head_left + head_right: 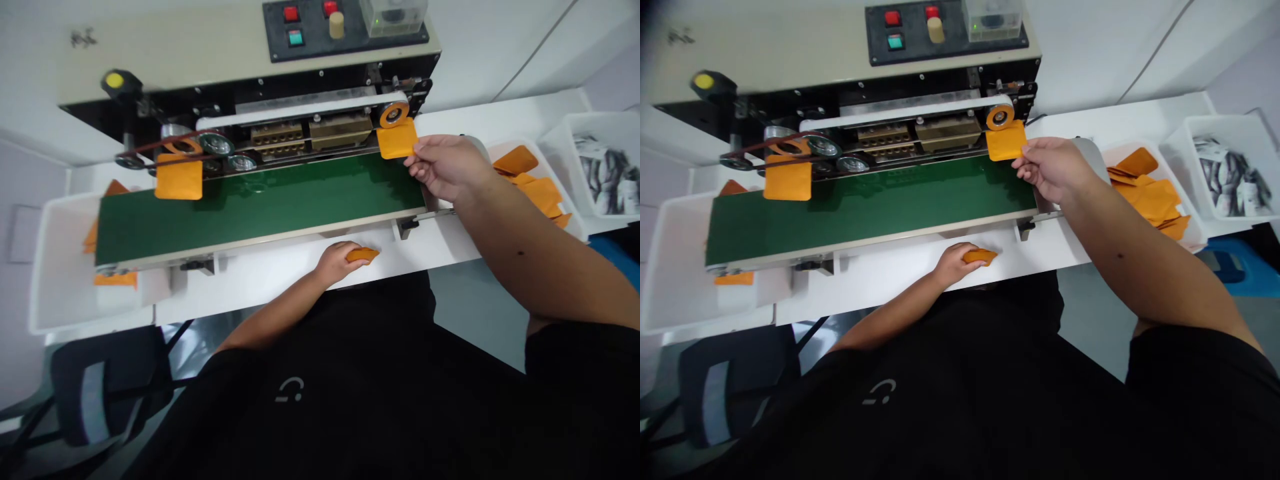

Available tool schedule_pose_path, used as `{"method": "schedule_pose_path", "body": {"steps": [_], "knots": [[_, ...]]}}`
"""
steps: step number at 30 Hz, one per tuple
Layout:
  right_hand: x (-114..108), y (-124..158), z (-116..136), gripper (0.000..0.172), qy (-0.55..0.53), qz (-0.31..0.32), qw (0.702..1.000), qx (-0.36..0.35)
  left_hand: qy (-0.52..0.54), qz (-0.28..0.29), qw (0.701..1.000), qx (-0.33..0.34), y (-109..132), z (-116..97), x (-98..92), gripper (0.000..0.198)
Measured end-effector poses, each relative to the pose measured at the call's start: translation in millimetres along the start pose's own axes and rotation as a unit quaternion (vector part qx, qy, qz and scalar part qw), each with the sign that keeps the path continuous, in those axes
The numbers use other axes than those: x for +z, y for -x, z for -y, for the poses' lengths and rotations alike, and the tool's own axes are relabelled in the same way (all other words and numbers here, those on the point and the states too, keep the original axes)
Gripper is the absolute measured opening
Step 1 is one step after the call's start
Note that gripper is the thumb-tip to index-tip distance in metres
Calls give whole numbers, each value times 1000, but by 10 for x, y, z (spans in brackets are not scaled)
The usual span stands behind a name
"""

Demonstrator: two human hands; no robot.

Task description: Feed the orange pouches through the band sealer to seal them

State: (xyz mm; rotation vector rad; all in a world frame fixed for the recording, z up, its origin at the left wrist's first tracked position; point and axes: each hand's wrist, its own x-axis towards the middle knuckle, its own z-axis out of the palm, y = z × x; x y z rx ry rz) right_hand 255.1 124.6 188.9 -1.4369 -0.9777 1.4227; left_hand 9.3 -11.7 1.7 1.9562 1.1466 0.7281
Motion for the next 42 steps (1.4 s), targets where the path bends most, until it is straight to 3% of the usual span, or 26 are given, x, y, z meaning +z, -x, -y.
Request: {"method": "schedule_pose_path", "body": {"steps": [4, 6, 9, 12, 16, 20, 23, 25, 29, 33, 38, 42], "knots": [[238, 4, 51, 13, -21, 2, 999, 48, 1, 2, 1000, 0, 0, -4, -2, 34], [313, 112, 35, 8, -27, 4, 999, 37, 0, -1, 1000, 0, 1, -8, -3, 34], [350, 462, -145, 22, -43, -12, 999, -24, -1, -6, 1000, 2, 3, -21, -11, 32], [319, 916, -574, 22, -11, -9, 995, -103, 10, -10, 1000, 13, 10, -41, -28, 28], [225, 1264, -1351, 19, 184, 12, 963, -196, 22, -21, 999, 25, 13, -63, -49, 29], [166, 1226, -1931, 41, 286, -5, 932, -222, 23, -23, 999, 3, 3, -66, -47, 26], [159, 1138, -2134, 48, 286, 18, 935, -208, 15, -16, 1000, -17, -1, -52, -34, 31], [163, 1097, -2203, 43, 287, 33, 936, -203, 10, -14, 999, -29, -2, -40, -25, 37], [161, 1059, -2276, 24, 250, 14, 950, -188, 28, -12, 998, -46, -3, -31, -23, 42], [118, 1128, -2167, 23, 176, -39, 962, -206, 52, -8, 997, -60, -3, -50, -41, 39], [-29, 1291, -1640, 24, 62, -43, 980, -186, 42, -10, 998, -38, -10, -46, -41, 30], [-269, 1138, -1109, 28, -73, -69, 987, -123, 27, -15, 1000, -4, -11, -19, -21, 28]]}}
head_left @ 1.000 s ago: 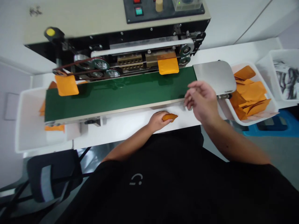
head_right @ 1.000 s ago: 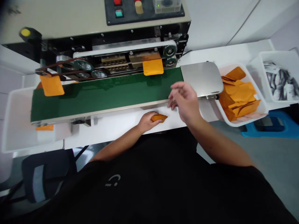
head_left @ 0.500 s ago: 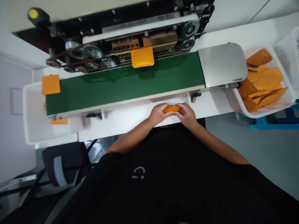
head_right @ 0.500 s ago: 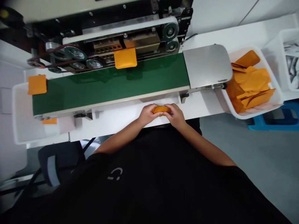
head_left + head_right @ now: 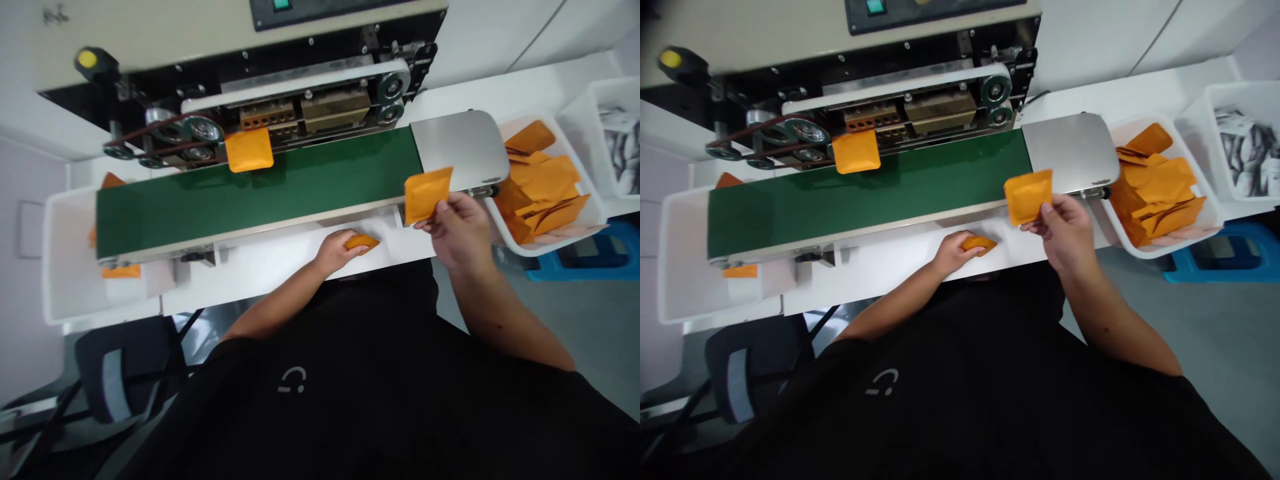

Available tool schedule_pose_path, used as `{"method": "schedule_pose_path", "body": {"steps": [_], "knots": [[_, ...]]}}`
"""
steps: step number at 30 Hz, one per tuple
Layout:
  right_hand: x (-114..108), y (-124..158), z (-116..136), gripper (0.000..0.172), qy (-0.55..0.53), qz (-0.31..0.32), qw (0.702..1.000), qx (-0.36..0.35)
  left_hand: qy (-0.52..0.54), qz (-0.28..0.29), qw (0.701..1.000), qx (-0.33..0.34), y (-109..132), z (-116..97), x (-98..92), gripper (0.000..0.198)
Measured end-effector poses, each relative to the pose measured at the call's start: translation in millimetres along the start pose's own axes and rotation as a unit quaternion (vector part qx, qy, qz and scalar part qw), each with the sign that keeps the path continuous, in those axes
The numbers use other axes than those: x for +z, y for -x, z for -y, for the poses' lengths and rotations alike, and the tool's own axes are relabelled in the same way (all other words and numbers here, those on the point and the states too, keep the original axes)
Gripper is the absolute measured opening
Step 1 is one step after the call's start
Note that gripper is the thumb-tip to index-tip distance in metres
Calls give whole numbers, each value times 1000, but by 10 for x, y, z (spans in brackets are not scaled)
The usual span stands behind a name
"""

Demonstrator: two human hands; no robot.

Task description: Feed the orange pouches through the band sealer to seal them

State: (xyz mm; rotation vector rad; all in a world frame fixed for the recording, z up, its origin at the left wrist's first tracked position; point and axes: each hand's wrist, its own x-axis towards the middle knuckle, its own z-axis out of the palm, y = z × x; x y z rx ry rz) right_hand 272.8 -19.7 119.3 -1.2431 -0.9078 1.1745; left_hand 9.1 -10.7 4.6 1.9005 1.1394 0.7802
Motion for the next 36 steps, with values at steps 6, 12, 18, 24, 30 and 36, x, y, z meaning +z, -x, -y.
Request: {"method": "schedule_pose_path", "body": {"steps": [6, 12, 18, 24, 30, 36], "knots": [[-86, -661, 555, 12, -39, -17, 994, 104, -9, -10, 1000, 28, 16, -5, -4, 28], [152, -922, 853, 27, 8, -15, 990, 137, -13, -16, 999, 37, 23, 10, -3, 29], [396, -1086, 880, 22, 53, -7, 987, 150, -13, -10, 999, 32, 33, -1, -9, 28], [522, -1264, 705, 9, 61, 14, 987, 150, -15, -9, 1000, 25, 40, -29, -30, 27], [815, -1397, 656, 8, 96, 56, 982, 151, -18, -8, 999, 30, 32, -46, -33, 25], [756, -605, 555, 13, 177, 16, 982, -63, -5, -15, 999, 38, 42, -22, -48, 22]]}}
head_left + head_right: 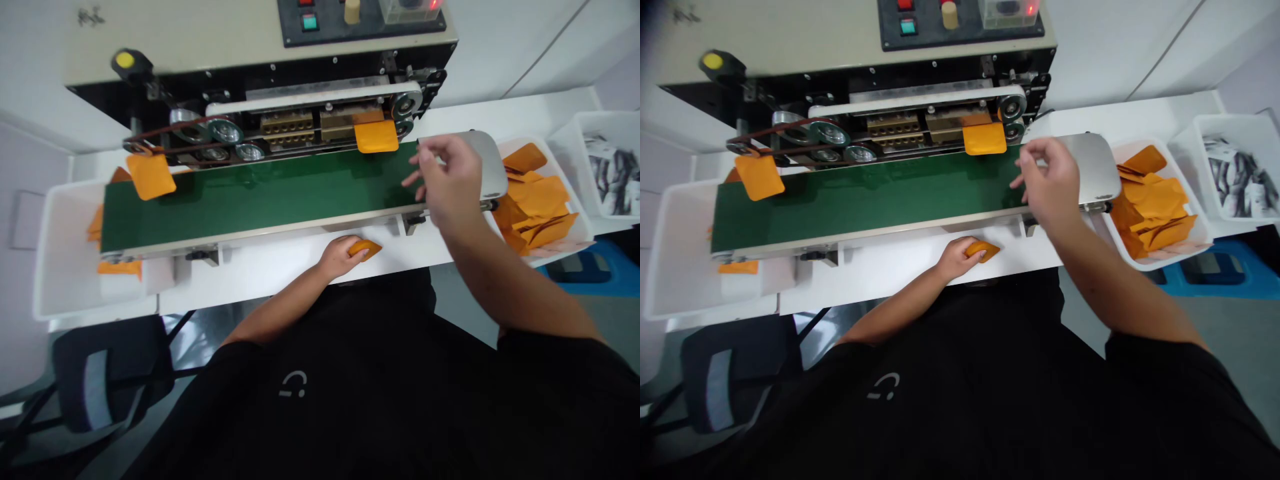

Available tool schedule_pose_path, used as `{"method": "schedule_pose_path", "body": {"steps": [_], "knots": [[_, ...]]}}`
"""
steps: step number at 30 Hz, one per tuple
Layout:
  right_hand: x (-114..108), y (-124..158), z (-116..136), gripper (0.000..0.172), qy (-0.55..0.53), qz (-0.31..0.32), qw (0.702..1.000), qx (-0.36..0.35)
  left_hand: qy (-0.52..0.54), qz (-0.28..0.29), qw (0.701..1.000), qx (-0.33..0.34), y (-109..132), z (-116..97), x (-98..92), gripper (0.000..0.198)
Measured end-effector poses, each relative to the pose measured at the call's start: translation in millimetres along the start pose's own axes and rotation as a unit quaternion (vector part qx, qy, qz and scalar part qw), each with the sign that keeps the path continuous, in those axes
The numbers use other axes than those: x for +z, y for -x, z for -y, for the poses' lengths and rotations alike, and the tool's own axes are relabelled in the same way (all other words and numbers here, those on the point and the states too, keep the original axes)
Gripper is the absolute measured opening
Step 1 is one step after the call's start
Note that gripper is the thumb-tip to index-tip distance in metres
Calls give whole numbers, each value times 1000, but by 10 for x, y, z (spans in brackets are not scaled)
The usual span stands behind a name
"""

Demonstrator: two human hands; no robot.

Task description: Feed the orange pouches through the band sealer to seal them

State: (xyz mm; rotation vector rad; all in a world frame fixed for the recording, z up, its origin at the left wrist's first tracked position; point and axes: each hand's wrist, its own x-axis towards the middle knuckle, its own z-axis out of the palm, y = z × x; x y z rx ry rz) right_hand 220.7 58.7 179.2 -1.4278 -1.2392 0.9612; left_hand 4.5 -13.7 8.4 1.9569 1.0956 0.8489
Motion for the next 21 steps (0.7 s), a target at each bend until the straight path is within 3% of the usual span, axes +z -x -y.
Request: {"method": "schedule_pose_path", "body": {"steps": [2, 3, 6, 10, 13, 17, 21], "knots": [[-27, 461, -157, 11, 53, 5, 996, -71, 18, -3, 1000, 6, 7, 14, -6, 21], [-28, 666, -265, 11, 90, 36, 990, -97, 28, -3, 1000, 7, 8, 20, -8, 22], [21, 1059, -649, 13, 173, 107, 973, -107, 51, -1, 999, -17, 1, 17, -8, 26], [111, 1133, -1134, 43, 223, 98, 968, -59, 70, 3, 996, -58, -16, -19, -1, 31], [129, 1106, -1363, 43, 214, 133, 967, -28, 85, 9, 995, -55, -18, -29, 4, 36], [82, 1090, -1372, 24, 193, 177, 964, 42, 109, 0, 993, -49, -7, 11, 8, 42], [-162, 974, -991, 13, 255, 245, 935, 7, 172, 19, 985, -17, 14, 76, 10, 59]]}}
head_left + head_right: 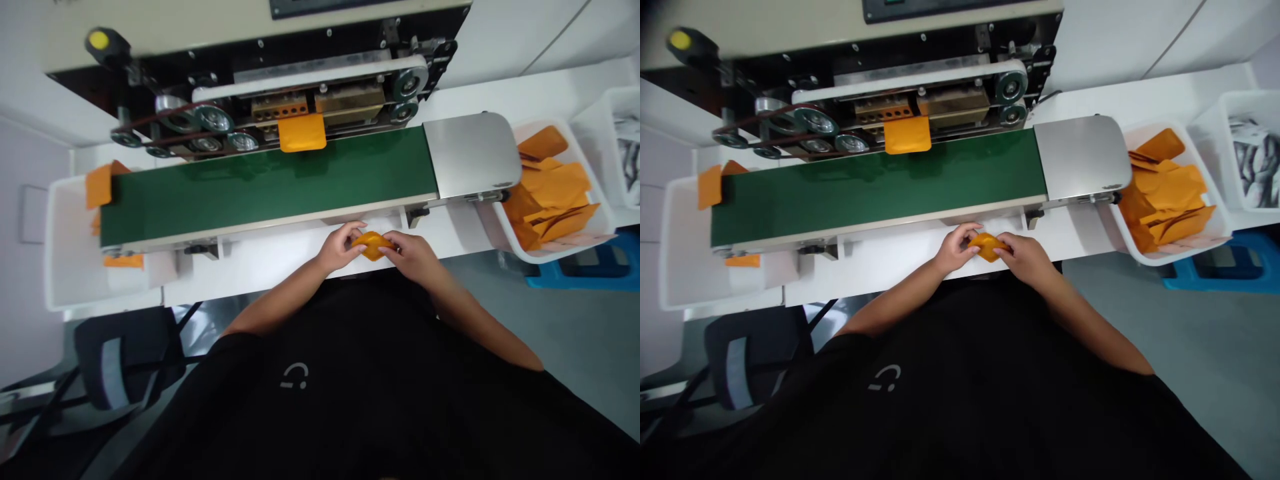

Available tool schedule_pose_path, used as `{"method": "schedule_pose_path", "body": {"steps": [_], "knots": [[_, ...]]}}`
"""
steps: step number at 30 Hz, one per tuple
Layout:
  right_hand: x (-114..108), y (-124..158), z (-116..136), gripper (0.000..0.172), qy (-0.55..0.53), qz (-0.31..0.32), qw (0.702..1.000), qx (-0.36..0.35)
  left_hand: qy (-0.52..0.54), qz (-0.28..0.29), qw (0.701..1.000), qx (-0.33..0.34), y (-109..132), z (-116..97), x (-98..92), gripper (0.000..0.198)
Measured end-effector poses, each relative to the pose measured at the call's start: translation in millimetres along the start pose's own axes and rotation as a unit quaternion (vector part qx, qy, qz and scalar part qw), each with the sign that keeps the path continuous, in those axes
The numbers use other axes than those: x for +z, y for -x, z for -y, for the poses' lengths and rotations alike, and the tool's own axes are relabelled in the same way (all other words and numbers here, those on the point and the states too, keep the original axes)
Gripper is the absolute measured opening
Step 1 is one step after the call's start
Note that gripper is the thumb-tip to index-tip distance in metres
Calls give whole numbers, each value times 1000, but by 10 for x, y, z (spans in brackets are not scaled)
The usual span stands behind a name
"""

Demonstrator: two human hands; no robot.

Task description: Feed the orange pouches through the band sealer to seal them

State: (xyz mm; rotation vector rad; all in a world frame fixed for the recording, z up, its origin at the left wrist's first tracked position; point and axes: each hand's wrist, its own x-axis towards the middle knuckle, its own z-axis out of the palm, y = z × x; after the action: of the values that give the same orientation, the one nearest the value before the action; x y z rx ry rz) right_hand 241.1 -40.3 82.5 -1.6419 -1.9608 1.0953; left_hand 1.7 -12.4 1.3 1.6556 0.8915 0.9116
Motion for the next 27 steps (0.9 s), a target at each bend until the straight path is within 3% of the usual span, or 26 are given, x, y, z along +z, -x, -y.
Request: {"method": "schedule_pose_path", "body": {"steps": [2, 5, 9, 11, 17, 22, 27], "knots": [[-328, 30, 132, 9, -2, 17, 999, -27, 17, 7, 1000, 25, 11, 30, -5, 66], [-806, -7, 298, 16, -137, -29, 990, -21, 16, 14, 999, 43, 22, 62, -6, 69], [-1217, -323, 363, 21, -342, -174, 923, 31, -1, 27, 999, 35, 21, 86, -5, 63], [-1329, -540, 334, 17, -378, -199, 902, 57, -4, 25, 999, 44, 19, 93, -3, 59], [-1473, -980, 300, 9, -392, -178, 897, 100, -20, 20, 999, 46, 19, 59, -3, 51], [-1459, -1125, 474, 27, -387, -174, 896, 132, -29, 25, 998, 44, 17, 11, -8, 47], [-1309, -1305, 595, 9, -355, -128, 918, 121, -31, 20, 998, 57, 11, 20, -5, 44]]}}
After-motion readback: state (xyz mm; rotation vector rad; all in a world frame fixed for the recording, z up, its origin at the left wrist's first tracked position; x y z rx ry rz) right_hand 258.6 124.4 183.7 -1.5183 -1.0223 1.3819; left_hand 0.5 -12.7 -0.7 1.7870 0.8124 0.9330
